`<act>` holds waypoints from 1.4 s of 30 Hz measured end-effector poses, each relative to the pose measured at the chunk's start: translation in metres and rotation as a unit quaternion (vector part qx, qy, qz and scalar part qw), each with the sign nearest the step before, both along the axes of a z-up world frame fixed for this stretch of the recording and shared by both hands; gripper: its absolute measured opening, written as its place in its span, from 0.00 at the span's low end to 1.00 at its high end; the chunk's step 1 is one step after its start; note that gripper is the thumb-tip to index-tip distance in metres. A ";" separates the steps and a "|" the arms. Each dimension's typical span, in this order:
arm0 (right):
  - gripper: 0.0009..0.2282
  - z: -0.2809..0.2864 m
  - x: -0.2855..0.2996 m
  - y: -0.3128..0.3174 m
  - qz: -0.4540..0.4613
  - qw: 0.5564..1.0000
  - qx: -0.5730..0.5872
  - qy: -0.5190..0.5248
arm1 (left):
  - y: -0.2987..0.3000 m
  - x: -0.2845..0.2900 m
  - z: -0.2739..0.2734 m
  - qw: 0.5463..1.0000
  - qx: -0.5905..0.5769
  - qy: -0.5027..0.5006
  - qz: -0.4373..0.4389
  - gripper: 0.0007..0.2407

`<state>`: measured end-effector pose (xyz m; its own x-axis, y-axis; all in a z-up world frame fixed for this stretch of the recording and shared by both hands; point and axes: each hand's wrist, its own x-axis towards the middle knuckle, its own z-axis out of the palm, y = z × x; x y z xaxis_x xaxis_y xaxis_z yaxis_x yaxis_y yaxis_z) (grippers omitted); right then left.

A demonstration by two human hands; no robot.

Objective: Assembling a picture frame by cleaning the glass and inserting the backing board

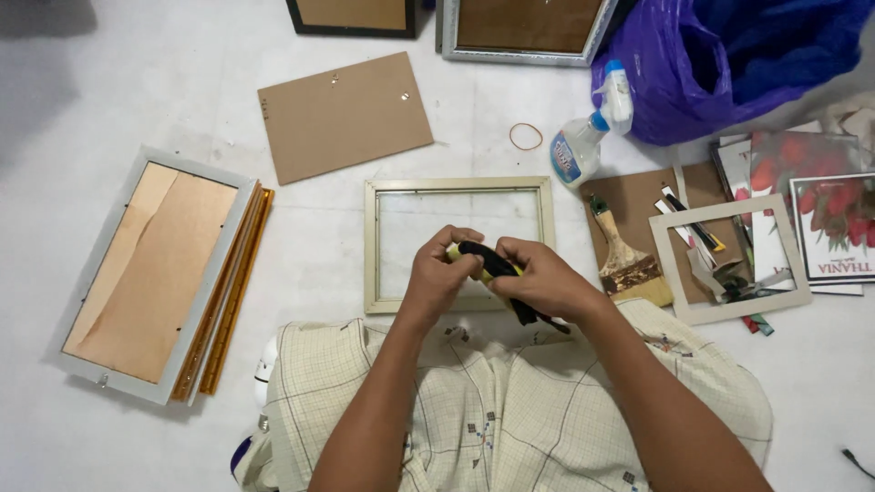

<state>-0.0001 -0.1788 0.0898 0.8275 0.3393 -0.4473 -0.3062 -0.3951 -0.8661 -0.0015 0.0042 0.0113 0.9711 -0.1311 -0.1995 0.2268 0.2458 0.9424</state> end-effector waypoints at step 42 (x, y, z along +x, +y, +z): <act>0.09 -0.026 0.022 -0.012 0.054 0.965 -0.257 -0.013 | 0.090 0.079 -0.048 0.847 0.524 0.077 -0.040 0.21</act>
